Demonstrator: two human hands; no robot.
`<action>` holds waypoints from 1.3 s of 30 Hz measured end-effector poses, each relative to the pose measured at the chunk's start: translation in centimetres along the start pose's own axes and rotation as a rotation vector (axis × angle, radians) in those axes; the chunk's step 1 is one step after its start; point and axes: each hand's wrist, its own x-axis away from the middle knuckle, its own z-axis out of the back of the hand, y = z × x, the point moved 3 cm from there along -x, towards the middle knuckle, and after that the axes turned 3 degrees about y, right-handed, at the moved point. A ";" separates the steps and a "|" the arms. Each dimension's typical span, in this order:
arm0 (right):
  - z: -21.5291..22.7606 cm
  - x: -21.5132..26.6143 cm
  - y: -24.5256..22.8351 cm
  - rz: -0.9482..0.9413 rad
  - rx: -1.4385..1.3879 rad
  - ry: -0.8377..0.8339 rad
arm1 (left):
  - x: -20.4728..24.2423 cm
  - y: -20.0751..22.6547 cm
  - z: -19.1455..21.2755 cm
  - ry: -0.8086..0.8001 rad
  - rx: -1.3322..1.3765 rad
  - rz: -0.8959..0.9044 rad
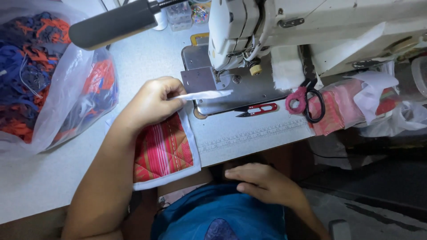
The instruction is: Sewing and finishing small patterned fabric pieces using an industrial sewing machine and trimming excess thread with scissors.
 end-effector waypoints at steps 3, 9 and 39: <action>3.0 -1.0 -4.6 0.496 0.477 0.527 | 0.5 1.6 -0.3 -0.020 0.054 -0.016; 7.5 -9.6 -5.4 0.543 1.271 1.046 | 0.3 1.7 -0.1 -0.025 0.137 -0.018; 6.8 -13.0 -4.3 0.929 0.319 1.162 | 1.6 5.3 -1.7 0.280 0.338 -0.290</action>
